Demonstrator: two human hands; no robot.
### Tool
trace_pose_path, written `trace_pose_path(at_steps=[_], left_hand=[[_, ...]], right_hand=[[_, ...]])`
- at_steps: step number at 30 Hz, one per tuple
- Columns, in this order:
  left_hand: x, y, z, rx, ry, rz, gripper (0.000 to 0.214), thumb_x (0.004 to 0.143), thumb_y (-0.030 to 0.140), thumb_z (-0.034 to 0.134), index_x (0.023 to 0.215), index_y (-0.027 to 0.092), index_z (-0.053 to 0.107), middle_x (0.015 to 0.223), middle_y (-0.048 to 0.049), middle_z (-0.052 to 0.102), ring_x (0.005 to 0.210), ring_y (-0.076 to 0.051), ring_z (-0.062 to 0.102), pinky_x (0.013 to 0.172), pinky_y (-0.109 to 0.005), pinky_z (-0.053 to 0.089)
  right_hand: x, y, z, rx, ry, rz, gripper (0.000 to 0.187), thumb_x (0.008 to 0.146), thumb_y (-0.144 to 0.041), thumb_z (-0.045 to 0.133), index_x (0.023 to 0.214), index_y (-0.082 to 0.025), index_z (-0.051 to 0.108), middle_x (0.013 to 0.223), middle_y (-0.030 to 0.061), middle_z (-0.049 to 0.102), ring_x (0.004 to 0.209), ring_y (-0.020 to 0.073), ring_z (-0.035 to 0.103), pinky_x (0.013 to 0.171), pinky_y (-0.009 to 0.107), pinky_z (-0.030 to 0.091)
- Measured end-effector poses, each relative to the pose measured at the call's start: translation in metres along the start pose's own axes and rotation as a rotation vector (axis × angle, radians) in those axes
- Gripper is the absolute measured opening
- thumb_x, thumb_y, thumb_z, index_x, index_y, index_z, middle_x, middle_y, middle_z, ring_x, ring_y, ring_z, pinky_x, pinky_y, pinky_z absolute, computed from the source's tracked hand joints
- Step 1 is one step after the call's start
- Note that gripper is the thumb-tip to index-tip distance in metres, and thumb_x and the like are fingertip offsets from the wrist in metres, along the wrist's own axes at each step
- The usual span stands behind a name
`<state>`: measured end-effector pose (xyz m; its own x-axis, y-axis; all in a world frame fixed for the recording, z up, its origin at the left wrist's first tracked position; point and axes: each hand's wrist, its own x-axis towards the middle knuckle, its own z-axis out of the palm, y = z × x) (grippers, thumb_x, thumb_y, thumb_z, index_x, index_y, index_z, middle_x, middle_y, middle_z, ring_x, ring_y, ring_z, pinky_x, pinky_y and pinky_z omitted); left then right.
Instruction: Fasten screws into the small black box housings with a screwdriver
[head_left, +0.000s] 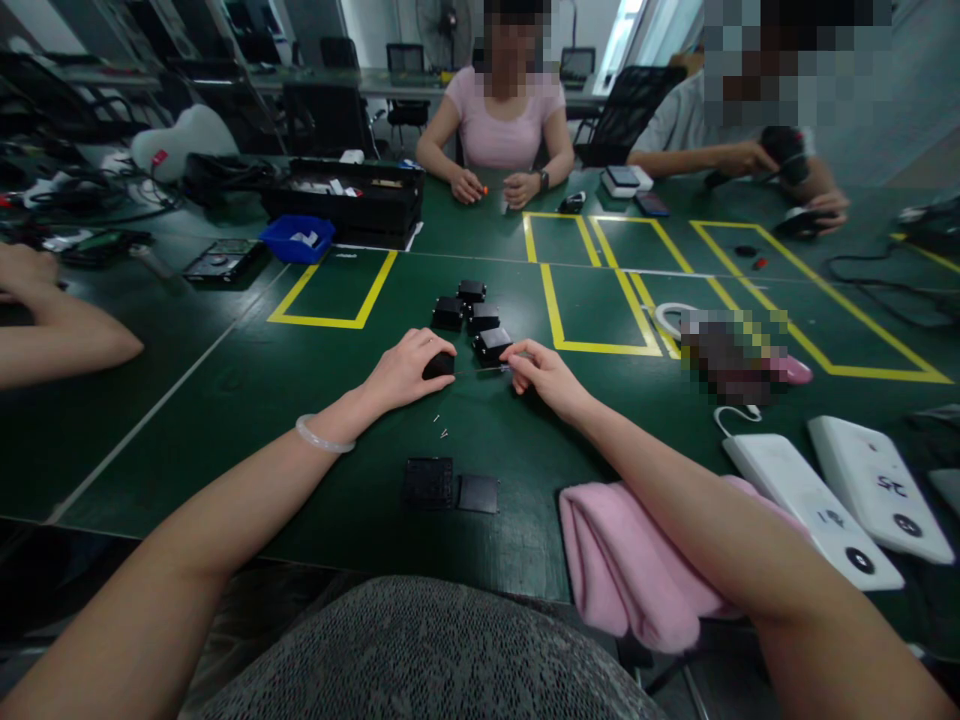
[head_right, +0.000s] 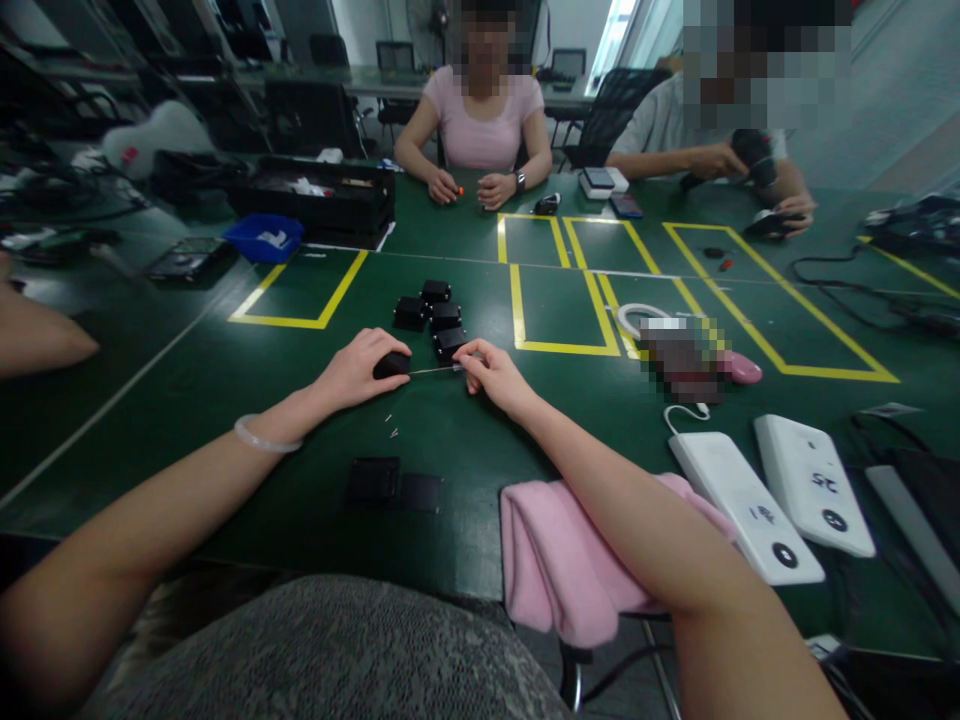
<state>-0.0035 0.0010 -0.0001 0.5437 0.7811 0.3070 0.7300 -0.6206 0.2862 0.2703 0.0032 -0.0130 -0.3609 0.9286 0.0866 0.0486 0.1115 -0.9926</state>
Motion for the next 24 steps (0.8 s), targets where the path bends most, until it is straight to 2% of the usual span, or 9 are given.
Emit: trace_pose_path(at_steps=[3, 7, 9, 13, 19, 24], left_hand=[[-0.0002, 0.0, 0.0001, -0.006, 0.002, -0.004, 0.03, 0.092, 0.032, 0.072, 0.119, 0.023, 0.063, 0.119, -0.008, 0.065, 0.114, -0.03, 0.058, 0.087, -0.042, 0.055], [0.0, 0.0001, 0.0004, -0.009, 0.001, -0.002, 0.03, 0.092, 0.031, 0.072, 0.119, 0.023, 0.063, 0.119, -0.0084, 0.065, 0.114, -0.03, 0.058, 0.087, -0.042, 0.055], [0.0002, -0.0001, 0.0007, -0.009, 0.003, 0.001, 0.03, 0.092, 0.031, 0.072, 0.119, 0.023, 0.063, 0.118, -0.0084, 0.065, 0.114, -0.03, 0.058, 0.088, -0.043, 0.054], [0.0004, -0.0008, 0.0013, -0.013, 0.005, 0.005, 0.029, 0.092, 0.032, 0.071, 0.118, 0.023, 0.063, 0.118, -0.0079, 0.065, 0.114, -0.03, 0.058, 0.089, -0.043, 0.055], [0.0, -0.0009, 0.0008, -0.01, 0.006, 0.011, 0.029, 0.092, 0.033, 0.071, 0.118, 0.024, 0.063, 0.118, -0.0079, 0.066, 0.113, -0.03, 0.058, 0.089, -0.044, 0.054], [0.0002, -0.0003, 0.0, -0.008, 0.003, 0.01, 0.029, 0.092, 0.032, 0.071, 0.118, 0.023, 0.063, 0.119, -0.0084, 0.066, 0.113, -0.03, 0.058, 0.089, -0.044, 0.054]], right_hand=[[-0.0005, -0.0015, -0.0011, -0.037, 0.025, 0.011, 0.027, 0.088, -0.043, 0.073, 0.096, -0.02, 0.06, 0.053, -0.0092, 0.053, 0.05, 0.0107, 0.052, 0.055, 0.025, 0.04], [-0.0011, -0.0039, 0.0001, -0.032, 0.038, 0.014, 0.027, 0.088, -0.042, 0.073, 0.095, -0.02, 0.06, 0.055, -0.0082, 0.055, 0.051, 0.0105, 0.053, 0.055, 0.025, 0.04], [-0.001, -0.0041, 0.0012, -0.011, 0.031, 0.008, 0.03, 0.089, -0.047, 0.072, 0.094, -0.02, 0.061, 0.055, -0.0083, 0.054, 0.05, 0.0102, 0.051, 0.055, 0.025, 0.04], [-0.0007, -0.0028, 0.0014, 0.01, -0.008, 0.006, 0.034, 0.091, -0.053, 0.069, 0.09, -0.02, 0.06, 0.047, -0.0115, 0.041, 0.046, 0.0099, 0.044, 0.054, 0.025, 0.039], [-0.0028, -0.0055, -0.0008, -0.037, -0.016, 0.013, 0.022, 0.09, -0.038, 0.069, 0.098, -0.019, 0.063, 0.054, -0.0076, 0.054, 0.051, 0.0113, 0.051, 0.057, 0.026, 0.041], [-0.0032, -0.0082, 0.0005, -0.011, -0.039, 0.027, 0.026, 0.094, -0.045, 0.067, 0.094, -0.018, 0.065, 0.049, -0.0096, 0.042, 0.049, 0.0108, 0.045, 0.056, 0.026, 0.04]])
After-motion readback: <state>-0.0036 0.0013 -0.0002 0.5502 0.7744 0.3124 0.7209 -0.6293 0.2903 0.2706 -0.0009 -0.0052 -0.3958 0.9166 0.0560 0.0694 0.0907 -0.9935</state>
